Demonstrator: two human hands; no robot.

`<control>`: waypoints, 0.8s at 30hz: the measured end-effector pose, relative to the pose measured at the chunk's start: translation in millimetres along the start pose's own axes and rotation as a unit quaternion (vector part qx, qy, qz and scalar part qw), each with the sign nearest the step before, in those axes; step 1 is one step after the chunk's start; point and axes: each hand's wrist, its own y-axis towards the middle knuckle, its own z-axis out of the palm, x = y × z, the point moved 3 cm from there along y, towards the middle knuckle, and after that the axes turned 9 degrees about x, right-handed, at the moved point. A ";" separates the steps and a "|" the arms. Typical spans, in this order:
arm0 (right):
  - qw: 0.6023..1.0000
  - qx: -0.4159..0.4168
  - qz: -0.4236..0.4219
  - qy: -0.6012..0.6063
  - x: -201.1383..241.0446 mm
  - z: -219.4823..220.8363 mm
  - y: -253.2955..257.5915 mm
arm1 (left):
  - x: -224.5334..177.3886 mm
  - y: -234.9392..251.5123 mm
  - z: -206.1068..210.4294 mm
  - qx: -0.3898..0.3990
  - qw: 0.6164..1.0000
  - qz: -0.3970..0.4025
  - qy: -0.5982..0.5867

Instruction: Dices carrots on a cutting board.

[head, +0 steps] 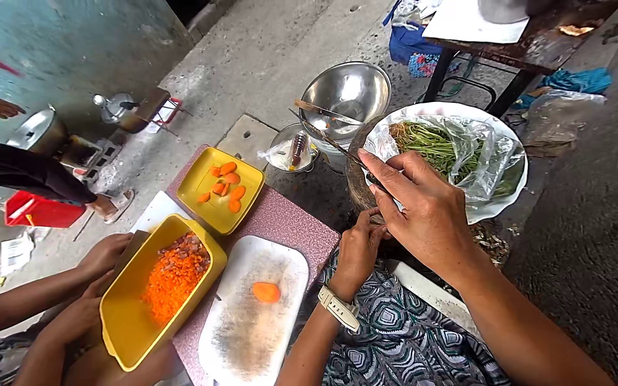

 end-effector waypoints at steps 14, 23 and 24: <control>0.998 0.043 -0.007 0.040 -5.4 14.2 0.5 | 29.4 -29.3 6.3 -0.054 0.992 0.014 0.113; 0.978 0.166 -0.082 0.091 38.8 67.8 -23.4 | 60.7 -155.6 -53.9 -0.313 0.937 -0.070 0.137; 0.974 0.185 -0.088 0.094 48.1 78.5 -31.7 | 70.6 -169.4 -60.0 -0.339 0.925 -0.104 0.135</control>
